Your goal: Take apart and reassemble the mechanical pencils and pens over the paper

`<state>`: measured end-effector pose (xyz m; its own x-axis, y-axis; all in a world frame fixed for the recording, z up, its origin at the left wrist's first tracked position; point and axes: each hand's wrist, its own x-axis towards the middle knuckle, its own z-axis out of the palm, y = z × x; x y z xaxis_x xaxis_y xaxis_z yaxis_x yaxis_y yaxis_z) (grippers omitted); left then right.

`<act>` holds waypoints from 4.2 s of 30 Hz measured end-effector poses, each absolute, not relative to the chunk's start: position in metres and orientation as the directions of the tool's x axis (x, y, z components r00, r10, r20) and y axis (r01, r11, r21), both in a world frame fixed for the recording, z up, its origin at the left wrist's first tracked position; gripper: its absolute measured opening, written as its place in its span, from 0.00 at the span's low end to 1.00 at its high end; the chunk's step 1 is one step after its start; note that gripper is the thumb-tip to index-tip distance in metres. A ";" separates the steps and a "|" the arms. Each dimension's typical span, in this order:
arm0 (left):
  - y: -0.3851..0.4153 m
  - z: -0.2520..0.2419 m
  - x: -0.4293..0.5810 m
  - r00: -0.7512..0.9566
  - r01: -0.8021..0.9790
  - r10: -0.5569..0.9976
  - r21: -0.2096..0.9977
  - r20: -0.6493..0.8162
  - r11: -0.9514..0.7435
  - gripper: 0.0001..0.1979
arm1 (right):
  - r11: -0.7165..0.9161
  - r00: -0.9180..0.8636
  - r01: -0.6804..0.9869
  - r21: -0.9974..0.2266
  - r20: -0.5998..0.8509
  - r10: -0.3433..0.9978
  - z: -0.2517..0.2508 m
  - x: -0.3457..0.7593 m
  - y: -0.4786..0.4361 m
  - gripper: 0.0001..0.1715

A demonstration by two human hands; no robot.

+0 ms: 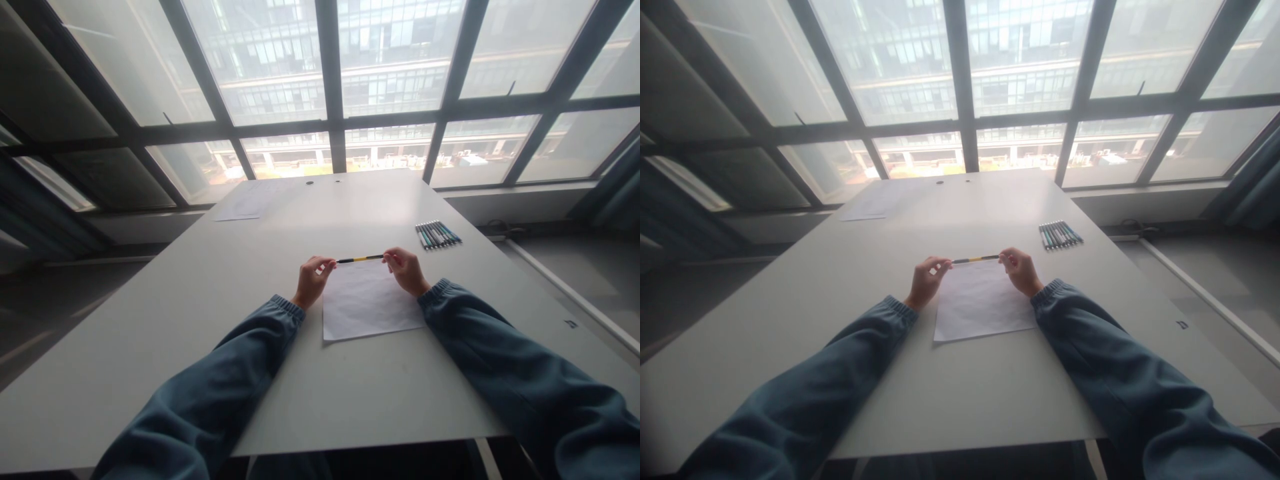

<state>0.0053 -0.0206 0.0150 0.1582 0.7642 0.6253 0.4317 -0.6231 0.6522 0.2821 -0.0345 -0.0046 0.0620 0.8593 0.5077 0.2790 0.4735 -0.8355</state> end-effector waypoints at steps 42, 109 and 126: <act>-0.021 0.013 0.004 0.215 0.439 0.752 0.626 0.623 -0.645 0.15 | 0.469 -0.012 0.335 -0.817 0.494 0.869 -0.001 0.281 -0.040 0.25; -0.028 0.014 0.002 0.257 0.425 0.832 0.716 0.492 -0.554 0.28 | 0.421 -0.035 0.471 -0.775 0.460 0.887 -0.004 0.285 -0.045 0.32; -0.029 0.013 0.000 0.271 0.406 0.835 0.729 0.479 -0.551 0.27 | 0.448 -0.049 0.458 -0.768 0.481 0.875 -0.003 0.285 -0.044 0.31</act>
